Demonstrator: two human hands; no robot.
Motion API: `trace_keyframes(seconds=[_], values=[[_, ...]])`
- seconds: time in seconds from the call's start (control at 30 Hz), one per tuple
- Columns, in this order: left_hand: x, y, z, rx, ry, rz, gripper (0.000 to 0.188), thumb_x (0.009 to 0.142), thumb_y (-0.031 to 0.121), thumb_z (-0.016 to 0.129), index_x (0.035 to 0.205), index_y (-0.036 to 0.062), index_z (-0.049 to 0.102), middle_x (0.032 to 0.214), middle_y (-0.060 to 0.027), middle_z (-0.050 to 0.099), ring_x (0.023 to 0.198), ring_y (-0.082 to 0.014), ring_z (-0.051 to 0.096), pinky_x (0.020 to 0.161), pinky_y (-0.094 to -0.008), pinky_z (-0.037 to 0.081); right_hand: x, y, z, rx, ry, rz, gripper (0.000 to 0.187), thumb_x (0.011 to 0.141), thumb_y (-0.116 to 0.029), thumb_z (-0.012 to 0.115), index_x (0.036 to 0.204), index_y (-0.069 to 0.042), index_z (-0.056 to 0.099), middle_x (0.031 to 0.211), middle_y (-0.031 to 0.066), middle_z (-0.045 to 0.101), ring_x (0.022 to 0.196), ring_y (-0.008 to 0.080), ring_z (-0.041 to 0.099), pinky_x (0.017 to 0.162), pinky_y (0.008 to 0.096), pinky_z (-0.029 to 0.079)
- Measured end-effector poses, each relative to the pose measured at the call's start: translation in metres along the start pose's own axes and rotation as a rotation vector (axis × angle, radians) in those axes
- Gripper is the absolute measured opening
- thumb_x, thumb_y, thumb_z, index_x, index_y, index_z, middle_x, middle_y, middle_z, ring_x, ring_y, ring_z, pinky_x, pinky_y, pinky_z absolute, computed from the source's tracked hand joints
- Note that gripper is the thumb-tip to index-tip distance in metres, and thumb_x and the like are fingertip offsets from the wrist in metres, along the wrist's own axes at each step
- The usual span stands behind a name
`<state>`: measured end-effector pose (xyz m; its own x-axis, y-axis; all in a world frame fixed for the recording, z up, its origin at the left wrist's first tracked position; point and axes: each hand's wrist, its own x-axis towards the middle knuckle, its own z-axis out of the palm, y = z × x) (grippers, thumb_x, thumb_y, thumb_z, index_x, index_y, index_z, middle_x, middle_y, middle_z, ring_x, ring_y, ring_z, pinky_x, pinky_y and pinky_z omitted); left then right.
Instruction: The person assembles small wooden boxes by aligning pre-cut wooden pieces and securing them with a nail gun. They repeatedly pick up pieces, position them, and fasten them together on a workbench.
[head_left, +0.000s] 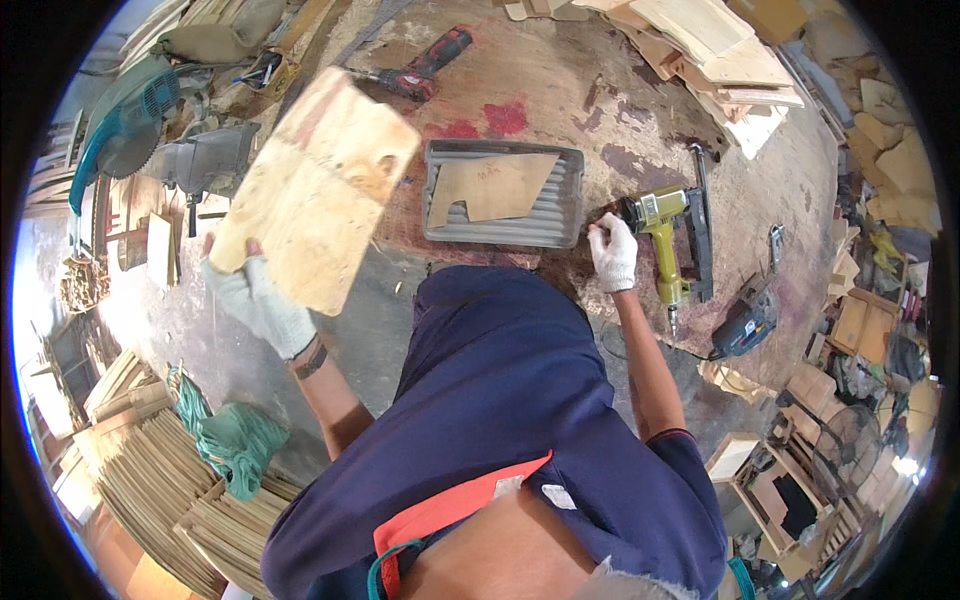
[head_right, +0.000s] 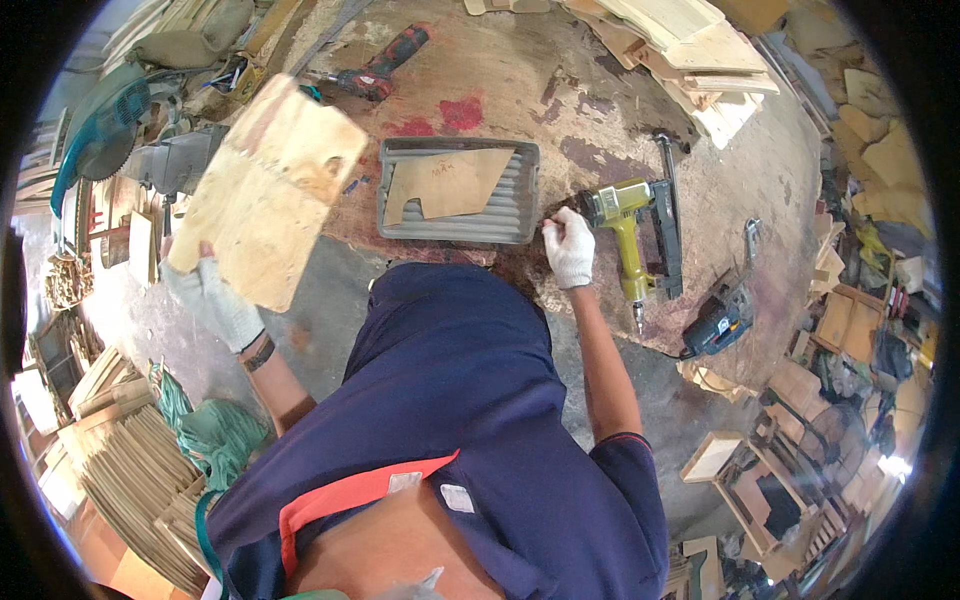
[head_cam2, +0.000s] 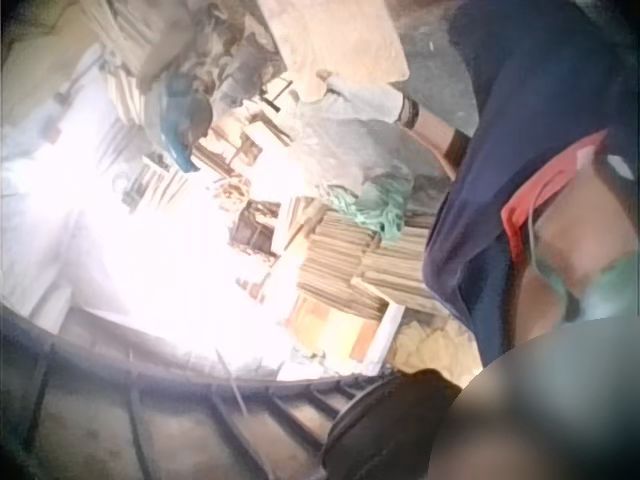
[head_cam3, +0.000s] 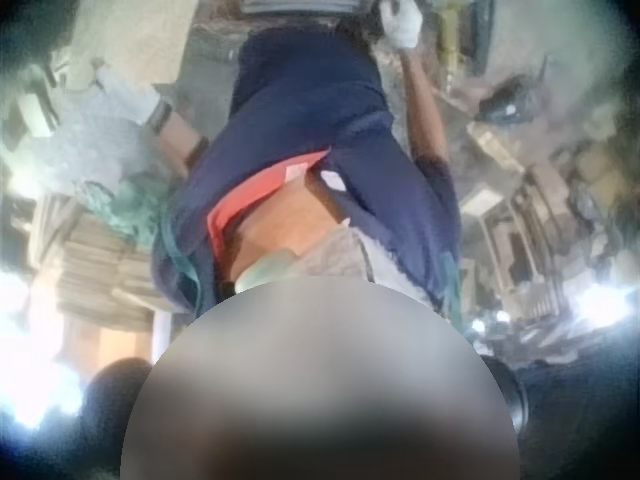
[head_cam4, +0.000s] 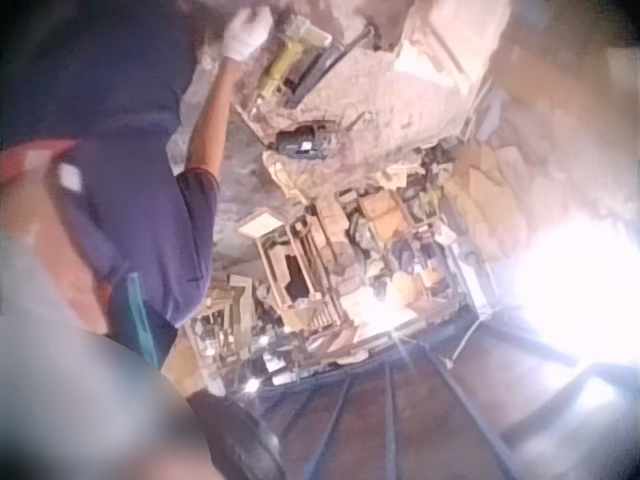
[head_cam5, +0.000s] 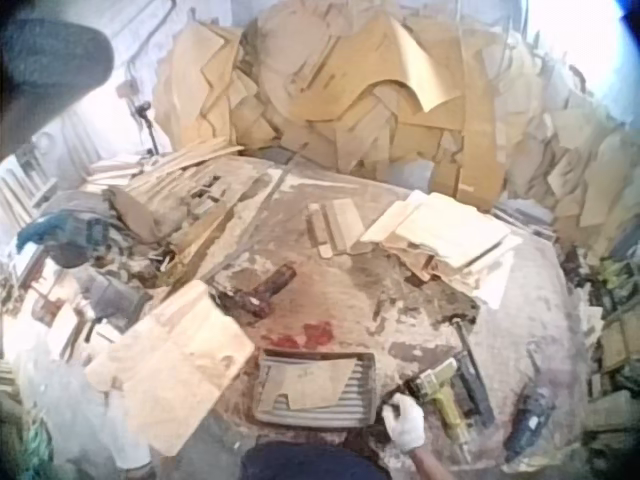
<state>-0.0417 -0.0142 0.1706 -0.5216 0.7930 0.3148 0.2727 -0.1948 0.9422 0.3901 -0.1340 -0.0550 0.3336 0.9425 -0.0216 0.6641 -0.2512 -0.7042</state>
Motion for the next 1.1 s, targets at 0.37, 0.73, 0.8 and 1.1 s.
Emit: trace_keyframes(seconds=[0.37,0.73,0.8,1.1], values=[[-0.035,-0.107,0.109,-0.349,-0.578,-0.445,0.045,0.092,-0.004,0.062,0.135,0.0027,0.050,0.121,-0.0079,0.063,0.107,-0.0144,0.061,0.095,-0.0283,0.048,0.012,0.117,-0.028,0.422,0.209,0.560,0.022,0.093,-0.021,0.064,0.084,-0.002,0.064,0.062,0.0014,0.057,0.043,0.0114,0.051,0.040,0.0289,0.041],[-0.070,-0.211,0.149,-0.421,-0.788,-0.662,0.051,0.092,-0.003,0.061,0.140,0.0018,0.047,0.128,-0.0083,0.059,0.112,-0.0119,0.060,0.093,-0.0254,0.049,-0.015,-0.012,0.024,0.670,-0.023,0.507,0.024,0.097,-0.025,0.061,0.106,-0.004,0.065,0.078,0.0065,0.066,0.059,0.0159,0.060,0.054,0.0292,0.048],[-0.071,-0.216,0.152,-0.347,-0.686,-0.636,0.045,0.092,0.000,0.062,0.135,0.0001,0.049,0.111,-0.0064,0.065,0.095,-0.0080,0.061,0.081,-0.0231,0.050,-0.017,-0.017,0.033,0.378,0.023,0.322,0.026,0.097,-0.021,0.061,0.111,0.000,0.065,0.086,0.0071,0.066,0.062,0.0130,0.062,0.055,0.0267,0.050],[-0.063,-0.218,0.162,0.384,-0.705,-0.068,0.027,0.088,0.027,0.070,0.104,0.0060,0.062,0.079,-0.0086,0.058,0.072,-0.0239,0.057,0.067,-0.0385,0.046,-0.023,-0.036,0.035,0.095,0.145,0.216,0.011,0.083,-0.009,0.066,0.091,-0.002,0.065,0.084,0.0186,0.067,0.078,0.0305,0.068,0.073,0.0367,0.052]])
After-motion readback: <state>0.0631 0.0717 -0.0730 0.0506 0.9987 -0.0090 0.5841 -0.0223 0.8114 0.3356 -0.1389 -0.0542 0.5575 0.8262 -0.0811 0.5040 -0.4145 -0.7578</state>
